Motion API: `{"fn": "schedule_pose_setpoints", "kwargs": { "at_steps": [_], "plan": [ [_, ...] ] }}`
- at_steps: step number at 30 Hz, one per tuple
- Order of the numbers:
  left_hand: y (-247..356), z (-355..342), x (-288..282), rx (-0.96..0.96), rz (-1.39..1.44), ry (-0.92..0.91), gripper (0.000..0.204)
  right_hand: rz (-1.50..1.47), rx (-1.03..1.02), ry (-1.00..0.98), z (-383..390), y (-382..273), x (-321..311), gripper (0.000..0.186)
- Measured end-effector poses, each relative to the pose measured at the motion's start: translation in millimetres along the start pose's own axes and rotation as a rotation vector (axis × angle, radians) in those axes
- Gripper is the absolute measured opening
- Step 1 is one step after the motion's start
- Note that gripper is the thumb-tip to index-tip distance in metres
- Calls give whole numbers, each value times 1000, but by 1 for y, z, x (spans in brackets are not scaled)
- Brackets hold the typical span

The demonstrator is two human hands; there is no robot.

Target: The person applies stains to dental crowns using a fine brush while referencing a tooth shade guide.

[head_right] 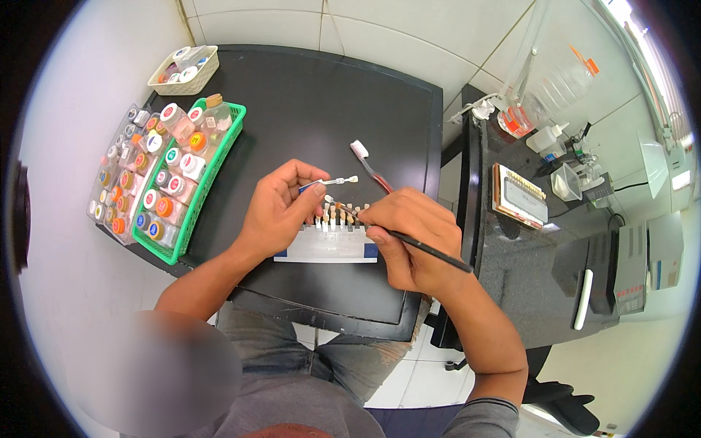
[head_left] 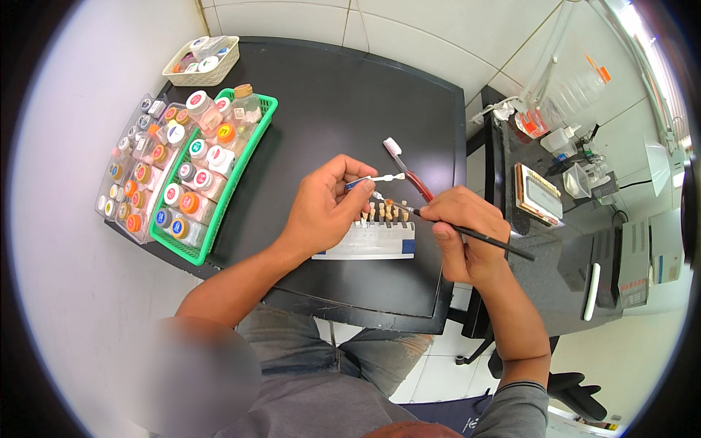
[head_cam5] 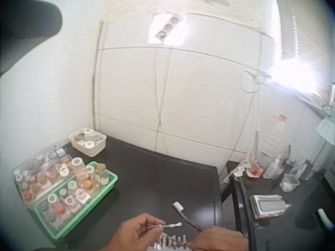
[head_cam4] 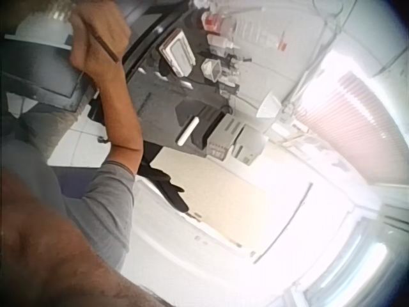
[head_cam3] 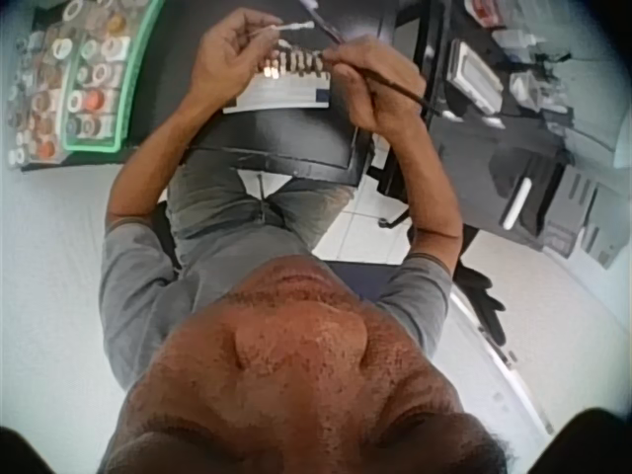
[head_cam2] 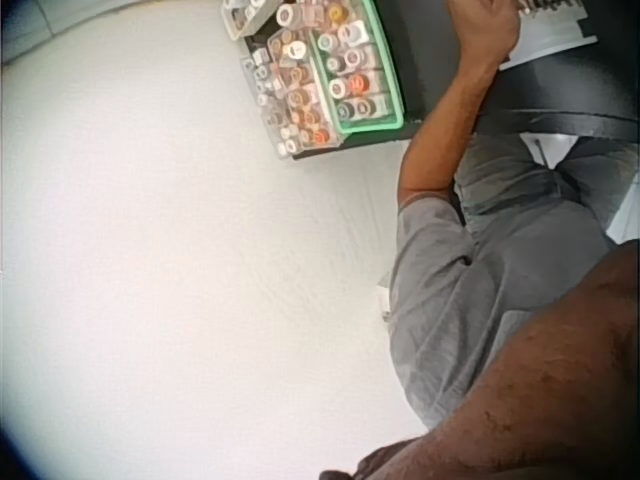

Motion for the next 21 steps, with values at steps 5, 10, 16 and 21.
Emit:
{"fn": "schedule_pose_setpoints", "kwargs": {
  "at_steps": [5,10,16,21],
  "plan": [
    [-3,-1,-4,-43,5,2,20,73,-16,-48,-2,0,-1,20],
    [0,-1,-1,-49,8,38,16,73,-88,-104,-3,-2,4,23],
    [-2,-2,0,-56,7,51,15,59,-102,-116,-4,-4,6,25],
    [-3,-2,0,-61,-3,40,17,104,-103,-110,-5,-7,4,27]
  ]
}}
Point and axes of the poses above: each hand's wrist, its own z-axis away from the middle knuckle, its own x-axis out of the palm, y = z × x, the point moved 1 cm from there along -z, towards the middle knuckle, and after that the axes turned 9 degrees about -z, right-handed, at the moved point
